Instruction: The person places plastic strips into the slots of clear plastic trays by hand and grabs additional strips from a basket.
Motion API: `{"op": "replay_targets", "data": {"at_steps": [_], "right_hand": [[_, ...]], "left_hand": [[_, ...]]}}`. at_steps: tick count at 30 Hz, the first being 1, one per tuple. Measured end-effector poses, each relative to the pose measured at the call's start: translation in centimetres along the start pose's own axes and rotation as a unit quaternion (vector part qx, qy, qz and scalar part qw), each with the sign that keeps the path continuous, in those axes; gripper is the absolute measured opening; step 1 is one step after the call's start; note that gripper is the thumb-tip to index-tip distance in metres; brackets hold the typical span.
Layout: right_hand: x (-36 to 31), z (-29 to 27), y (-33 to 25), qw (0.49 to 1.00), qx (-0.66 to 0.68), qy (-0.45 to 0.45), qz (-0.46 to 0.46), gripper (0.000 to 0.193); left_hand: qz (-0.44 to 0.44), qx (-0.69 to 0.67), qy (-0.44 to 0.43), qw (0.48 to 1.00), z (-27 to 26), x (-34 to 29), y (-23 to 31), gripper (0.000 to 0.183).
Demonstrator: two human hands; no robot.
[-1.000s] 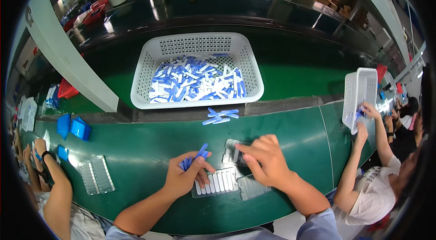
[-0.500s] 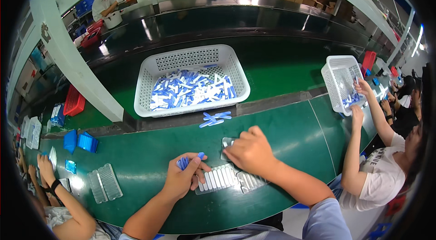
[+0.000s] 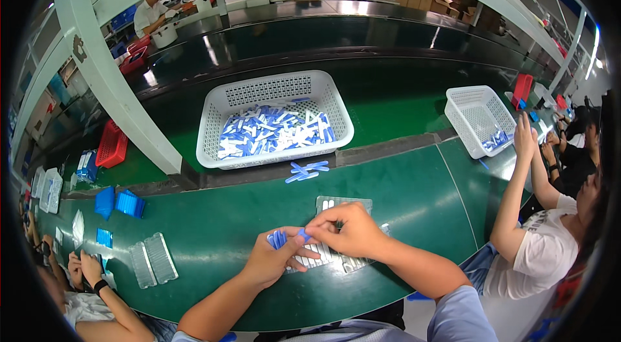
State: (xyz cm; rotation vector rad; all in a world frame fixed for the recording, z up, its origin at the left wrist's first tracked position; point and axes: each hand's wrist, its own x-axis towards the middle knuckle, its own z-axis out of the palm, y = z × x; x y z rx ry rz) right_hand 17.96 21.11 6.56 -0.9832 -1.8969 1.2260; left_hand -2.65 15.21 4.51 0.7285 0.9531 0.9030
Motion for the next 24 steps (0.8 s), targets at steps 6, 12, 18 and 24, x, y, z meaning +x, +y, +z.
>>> {"op": "replay_targets", "data": {"at_steps": [6, 12, 18, 24], "right_hand": [[0.7, -2.9, 1.6, 0.989, 0.077, 0.122, 0.032, 0.013], [-1.2, 0.1, 0.1, 1.000, 0.009, -0.006, -0.008, 0.015], [0.5, -3.3, 1.4, 0.985, -0.090, 0.139, -0.043, 0.012], [1.1, -6.9, 1.1, 0.944, -0.325, 0.047, 0.030, 0.019]], "left_hand": [[0.030, 0.037, 0.023, 0.999, -0.6, -0.1, -0.1, 0.030], [0.039, 0.045, 0.001, 0.998, 0.3, 0.0, -0.5, 0.026], [0.124, 0.045, 0.115, 0.985, -1.9, 1.1, 0.4, 0.021], [0.168, 0.035, 0.185, 0.968, -4.3, 2.9, -0.1, 0.020]]}}
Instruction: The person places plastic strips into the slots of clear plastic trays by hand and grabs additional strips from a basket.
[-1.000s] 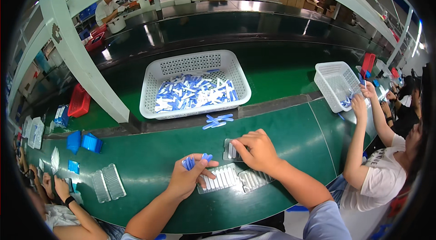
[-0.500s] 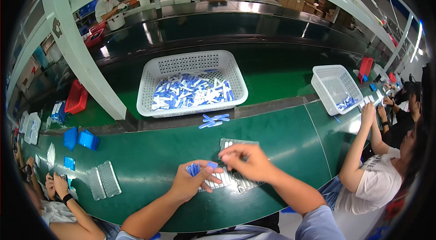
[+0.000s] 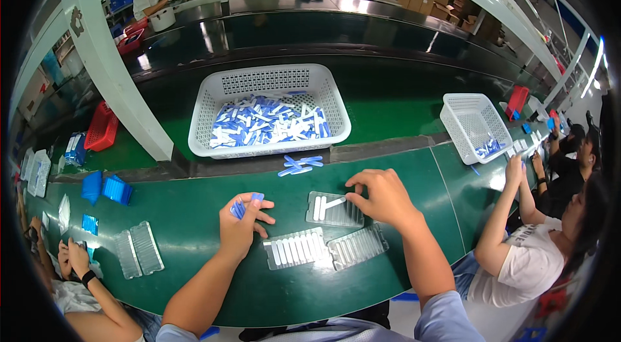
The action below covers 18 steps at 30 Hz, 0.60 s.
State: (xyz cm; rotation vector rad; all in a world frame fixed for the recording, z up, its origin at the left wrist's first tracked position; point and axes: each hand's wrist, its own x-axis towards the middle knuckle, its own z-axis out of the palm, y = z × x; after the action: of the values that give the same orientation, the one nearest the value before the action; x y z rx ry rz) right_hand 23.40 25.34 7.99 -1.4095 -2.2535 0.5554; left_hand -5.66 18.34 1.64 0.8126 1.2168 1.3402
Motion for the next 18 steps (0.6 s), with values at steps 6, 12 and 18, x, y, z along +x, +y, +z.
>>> {"op": "replay_targets", "data": {"at_steps": [6, 12, 18], "right_hand": [[0.7, 2.7, 3.5, 0.995, 0.067, -0.064, -0.036, 0.014], [0.2, 2.5, 2.2, 0.984, 0.053, 0.113, -0.129, 0.011], [-1.6, 2.5, 0.7, 0.927, 0.372, 0.031, -0.042, 0.021]], "left_hand": [[0.012, 0.017, -0.019, 1.000, 0.5, -0.2, 0.0, 0.020], [0.005, 0.003, -0.013, 1.000, 0.2, 0.2, -0.3, 0.018], [0.003, 0.007, -0.020, 1.000, 0.1, 0.2, -0.3, 0.018]]}}
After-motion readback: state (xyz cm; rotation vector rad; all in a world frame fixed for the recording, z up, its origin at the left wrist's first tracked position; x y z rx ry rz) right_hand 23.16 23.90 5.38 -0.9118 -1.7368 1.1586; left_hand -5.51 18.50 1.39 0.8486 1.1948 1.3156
